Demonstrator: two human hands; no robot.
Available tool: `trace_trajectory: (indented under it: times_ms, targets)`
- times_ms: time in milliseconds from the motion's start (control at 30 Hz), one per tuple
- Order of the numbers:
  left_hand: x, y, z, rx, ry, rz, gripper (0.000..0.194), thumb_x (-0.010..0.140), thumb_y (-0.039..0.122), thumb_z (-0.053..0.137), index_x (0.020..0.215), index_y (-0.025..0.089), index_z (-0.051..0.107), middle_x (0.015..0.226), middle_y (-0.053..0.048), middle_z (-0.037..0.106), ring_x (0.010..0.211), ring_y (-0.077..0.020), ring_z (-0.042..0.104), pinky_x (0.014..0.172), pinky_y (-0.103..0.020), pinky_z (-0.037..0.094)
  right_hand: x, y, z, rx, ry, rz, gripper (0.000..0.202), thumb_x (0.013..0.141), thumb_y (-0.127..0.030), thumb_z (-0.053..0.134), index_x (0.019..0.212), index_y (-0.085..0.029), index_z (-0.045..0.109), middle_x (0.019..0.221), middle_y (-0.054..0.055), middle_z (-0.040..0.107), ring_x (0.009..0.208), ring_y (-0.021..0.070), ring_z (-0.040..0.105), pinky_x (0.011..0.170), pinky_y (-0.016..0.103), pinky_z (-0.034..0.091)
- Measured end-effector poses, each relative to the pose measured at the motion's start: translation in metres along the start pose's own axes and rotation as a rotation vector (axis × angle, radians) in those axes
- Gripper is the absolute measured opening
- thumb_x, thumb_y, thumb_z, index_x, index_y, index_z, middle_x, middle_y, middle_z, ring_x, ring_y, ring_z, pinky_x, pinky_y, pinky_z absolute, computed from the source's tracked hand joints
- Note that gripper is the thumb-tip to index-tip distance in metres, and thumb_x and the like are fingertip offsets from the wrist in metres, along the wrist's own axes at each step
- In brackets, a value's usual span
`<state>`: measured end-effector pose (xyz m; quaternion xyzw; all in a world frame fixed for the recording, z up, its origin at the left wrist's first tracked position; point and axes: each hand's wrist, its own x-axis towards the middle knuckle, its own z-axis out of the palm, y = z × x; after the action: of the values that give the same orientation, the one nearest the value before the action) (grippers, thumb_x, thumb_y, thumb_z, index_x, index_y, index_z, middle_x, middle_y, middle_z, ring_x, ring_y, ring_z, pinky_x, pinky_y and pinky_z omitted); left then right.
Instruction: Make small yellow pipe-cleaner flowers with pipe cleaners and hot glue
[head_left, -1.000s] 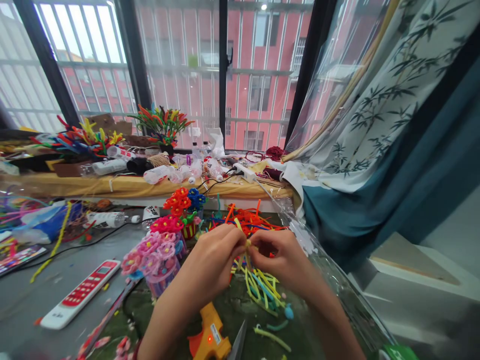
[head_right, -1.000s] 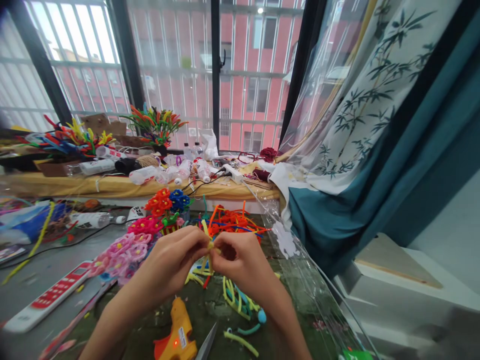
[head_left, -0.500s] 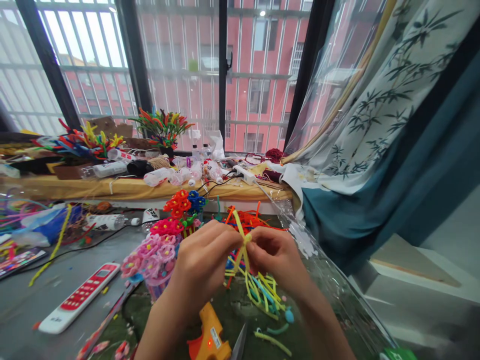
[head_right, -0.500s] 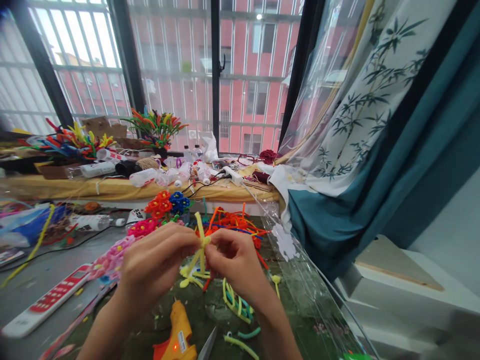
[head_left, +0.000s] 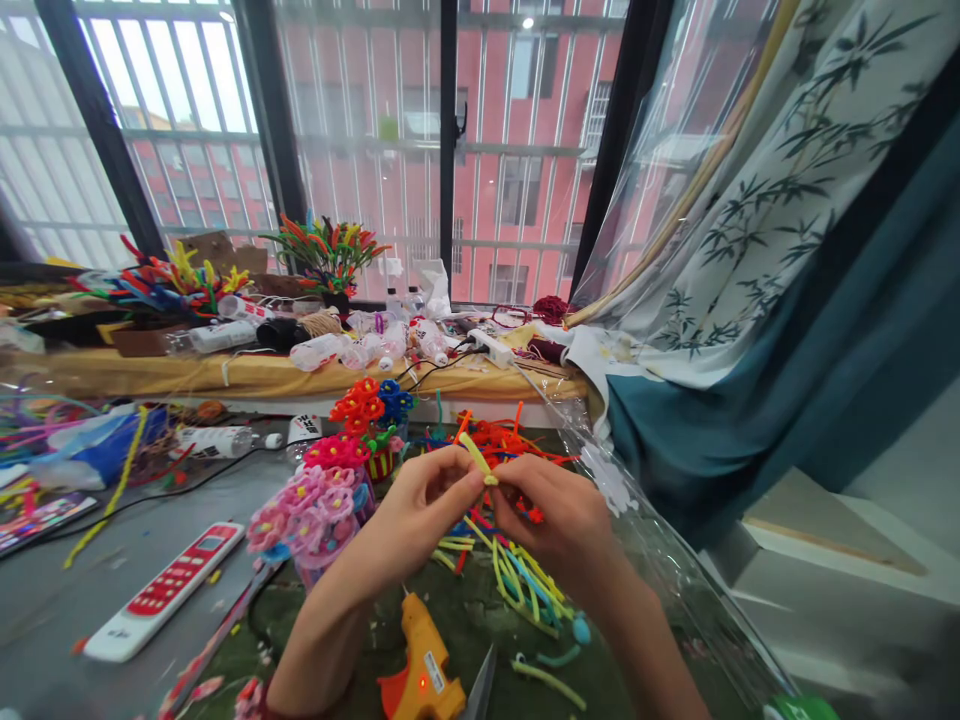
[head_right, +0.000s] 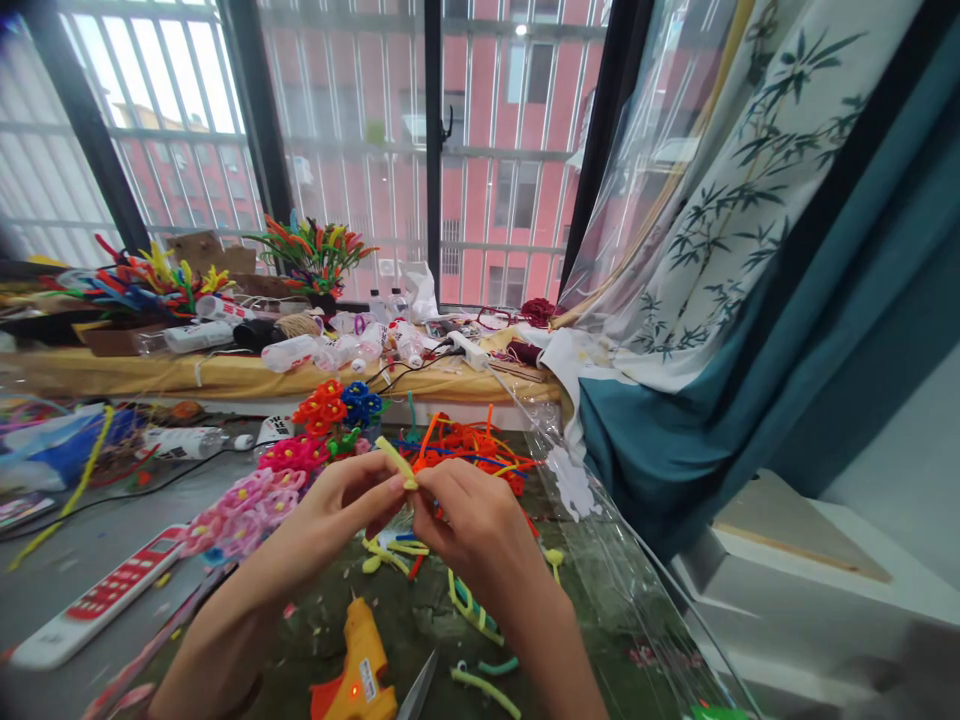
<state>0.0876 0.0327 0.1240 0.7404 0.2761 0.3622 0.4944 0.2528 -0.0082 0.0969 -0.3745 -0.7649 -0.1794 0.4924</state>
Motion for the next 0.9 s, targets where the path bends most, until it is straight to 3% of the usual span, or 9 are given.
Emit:
trace_trajectory:
  times_ms: [133, 267, 500, 633, 767, 900]
  targets:
    - [-0.002, -0.001, -0.002, -0.026, -0.023, -0.002, 0.027, 0.081, 0.041, 0.06, 0.075, 0.014, 0.058, 0.064, 0.004, 0.046, 0.059, -0.0103, 0.037, 0.053, -0.023, 0.028, 0.002, -0.005, -0.003, 0.105, -0.091, 0.065, 0.014, 0.089, -0.01, 0.052, 0.083, -0.016, 0.064, 0.067, 0.002, 0.064, 0.057, 0.0128, 0.058, 0.056, 0.022, 0.044]
    - [-0.001, -0.001, 0.002, -0.021, 0.039, 0.066, 0.025, 0.082, 0.038, 0.061, 0.073, 0.015, 0.057, 0.065, 0.003, 0.046, 0.062, -0.0115, 0.039, 0.055, -0.023, 0.031, 0.004, -0.01, -0.004, 0.272, -0.125, 0.316, 0.014, 0.083, -0.012, 0.055, 0.076, -0.016, 0.066, 0.061, -0.001, 0.062, 0.052, 0.0108, 0.054, 0.053, 0.021, 0.042]
    - [-0.002, -0.003, 0.009, 0.221, 0.144, 0.363, 0.019, 0.088, 0.023, 0.055, 0.07, 0.017, 0.053, 0.064, 0.003, 0.044, 0.06, -0.0112, 0.04, 0.055, -0.024, 0.032, 0.008, -0.012, -0.005, 0.835, -0.109, 0.789, 0.013, 0.074, -0.024, 0.063, 0.063, -0.017, 0.064, 0.048, -0.004, 0.054, 0.041, 0.0083, 0.045, 0.04, 0.019, 0.033]
    - [-0.006, 0.0, 0.007, 0.336, 0.127, 0.498, 0.017, 0.089, 0.018, 0.053, 0.072, 0.018, 0.051, 0.067, 0.003, 0.047, 0.062, -0.011, 0.043, 0.058, -0.024, 0.035, 0.004, -0.006, 0.0, 1.158, -0.189, 0.894, 0.023, 0.073, -0.036, 0.071, 0.064, -0.016, 0.062, 0.045, -0.005, 0.054, 0.033, 0.0065, 0.043, 0.033, 0.017, 0.026]
    - [-0.008, 0.002, 0.002, 0.295, 0.108, 0.446, 0.018, 0.091, 0.022, 0.055, 0.073, 0.017, 0.054, 0.067, 0.003, 0.048, 0.062, -0.0105, 0.043, 0.058, -0.024, 0.035, 0.002, -0.004, 0.002, 1.322, -0.222, 0.888, 0.033, 0.074, -0.046, 0.075, 0.068, -0.016, 0.063, 0.047, -0.006, 0.055, 0.034, 0.0055, 0.045, 0.035, 0.017, 0.03]
    - [-0.007, 0.003, -0.004, 0.165, 0.085, 0.267, 0.023, 0.09, 0.034, 0.059, 0.074, 0.016, 0.057, 0.066, 0.002, 0.05, 0.061, -0.0114, 0.045, 0.056, -0.024, 0.034, 0.006, -0.005, -0.005, 1.213, -0.193, 0.86, 0.031, 0.078, -0.045, 0.075, 0.071, -0.016, 0.066, 0.054, -0.004, 0.06, 0.043, 0.0073, 0.053, 0.042, 0.018, 0.038]
